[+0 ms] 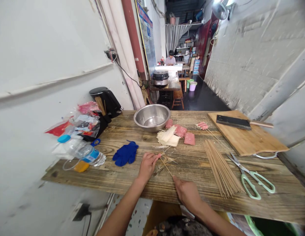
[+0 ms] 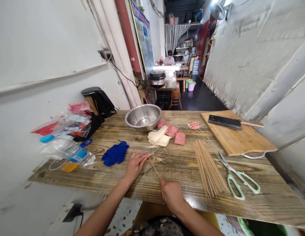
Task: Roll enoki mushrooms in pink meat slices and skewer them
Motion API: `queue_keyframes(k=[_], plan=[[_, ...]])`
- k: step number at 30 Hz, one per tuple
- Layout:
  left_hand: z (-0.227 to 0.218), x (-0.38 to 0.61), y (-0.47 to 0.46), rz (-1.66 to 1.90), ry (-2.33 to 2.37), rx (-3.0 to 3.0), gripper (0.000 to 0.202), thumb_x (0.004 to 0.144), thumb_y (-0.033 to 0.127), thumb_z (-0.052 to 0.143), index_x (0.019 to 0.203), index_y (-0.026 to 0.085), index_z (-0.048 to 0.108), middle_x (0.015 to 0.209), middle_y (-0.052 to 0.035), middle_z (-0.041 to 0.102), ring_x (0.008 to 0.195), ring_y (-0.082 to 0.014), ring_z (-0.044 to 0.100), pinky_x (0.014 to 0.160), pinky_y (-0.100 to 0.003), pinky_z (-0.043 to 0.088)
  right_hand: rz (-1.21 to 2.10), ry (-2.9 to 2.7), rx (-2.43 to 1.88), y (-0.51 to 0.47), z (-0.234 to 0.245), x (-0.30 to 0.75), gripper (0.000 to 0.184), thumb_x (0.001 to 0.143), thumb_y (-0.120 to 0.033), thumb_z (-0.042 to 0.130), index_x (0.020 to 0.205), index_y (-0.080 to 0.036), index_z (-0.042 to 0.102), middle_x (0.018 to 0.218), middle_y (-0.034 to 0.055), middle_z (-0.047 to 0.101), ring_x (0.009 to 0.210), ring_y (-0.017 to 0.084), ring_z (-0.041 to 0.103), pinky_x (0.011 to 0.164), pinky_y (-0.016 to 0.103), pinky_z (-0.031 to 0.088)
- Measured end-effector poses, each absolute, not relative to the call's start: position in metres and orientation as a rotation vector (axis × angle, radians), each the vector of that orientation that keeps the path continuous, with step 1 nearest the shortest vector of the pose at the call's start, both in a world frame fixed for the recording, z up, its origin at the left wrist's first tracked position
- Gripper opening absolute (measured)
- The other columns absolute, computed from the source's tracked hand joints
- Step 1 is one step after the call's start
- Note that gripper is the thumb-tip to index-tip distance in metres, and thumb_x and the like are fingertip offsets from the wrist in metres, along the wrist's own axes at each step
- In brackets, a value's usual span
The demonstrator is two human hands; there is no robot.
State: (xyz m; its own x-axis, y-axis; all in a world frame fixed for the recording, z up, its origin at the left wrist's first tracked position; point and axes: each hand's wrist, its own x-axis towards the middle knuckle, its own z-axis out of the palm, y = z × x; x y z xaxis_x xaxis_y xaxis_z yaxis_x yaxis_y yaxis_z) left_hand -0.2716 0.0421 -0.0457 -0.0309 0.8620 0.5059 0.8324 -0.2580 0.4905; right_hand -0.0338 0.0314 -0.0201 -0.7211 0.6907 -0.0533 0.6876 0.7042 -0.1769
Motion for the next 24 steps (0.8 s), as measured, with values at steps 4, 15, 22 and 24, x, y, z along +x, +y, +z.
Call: queue_keyframes(k=[4,15,22,24], plan=[[-0.045,-0.271,0.042,1.180,1.895,2.162,0.027,0.095,0.026,0.047,0.111,0.026,0.068,0.091,-0.0045,0.070,0.085,-0.0175,0.059,0.084,-0.036,0.043,0.296,-2.890,-1.160,0.034,-0.021,-0.038,0.041,0.087,-0.011,0.041,0.124,-0.012,0.058,0.081,0.0097,0.073,0.067,0.017,0.069,0.056,0.019,0.045],[-0.045,-0.270,0.042,1.186,1.918,2.178,0.025,0.094,0.024,0.049,0.109,0.024,0.069,0.092,-0.0045,0.071,0.087,-0.0177,0.059,0.084,-0.035,0.045,0.332,-2.950,-1.203,0.058,-0.010,-0.070,0.045,0.090,-0.013,0.040,0.133,-0.014,0.051,0.084,0.0132,0.073,0.073,0.019,0.069,0.061,0.021,0.047],[-0.048,-0.273,0.043,1.186,1.909,2.319,0.026,0.094,0.023,0.047,0.110,0.022,0.067,0.094,-0.0053,0.070,0.087,-0.0181,0.060,0.084,-0.036,0.046,0.304,-2.901,-1.185,0.065,-0.015,-0.082,0.041,0.090,-0.014,0.039,0.129,-0.014,0.052,0.083,0.0125,0.073,0.071,0.020,0.069,0.060,0.023,0.047],[-0.048,-0.273,0.042,1.185,1.885,2.391,0.025,0.094,0.022,0.047,0.111,0.021,0.066,0.095,-0.0052,0.070,0.086,-0.0183,0.061,0.084,-0.037,0.046,0.307,-2.876,-1.153,0.063,-0.014,-0.079,0.038,0.088,-0.014,0.041,0.124,-0.015,0.055,0.085,0.0111,0.073,0.071,0.020,0.069,0.060,0.023,0.046]])
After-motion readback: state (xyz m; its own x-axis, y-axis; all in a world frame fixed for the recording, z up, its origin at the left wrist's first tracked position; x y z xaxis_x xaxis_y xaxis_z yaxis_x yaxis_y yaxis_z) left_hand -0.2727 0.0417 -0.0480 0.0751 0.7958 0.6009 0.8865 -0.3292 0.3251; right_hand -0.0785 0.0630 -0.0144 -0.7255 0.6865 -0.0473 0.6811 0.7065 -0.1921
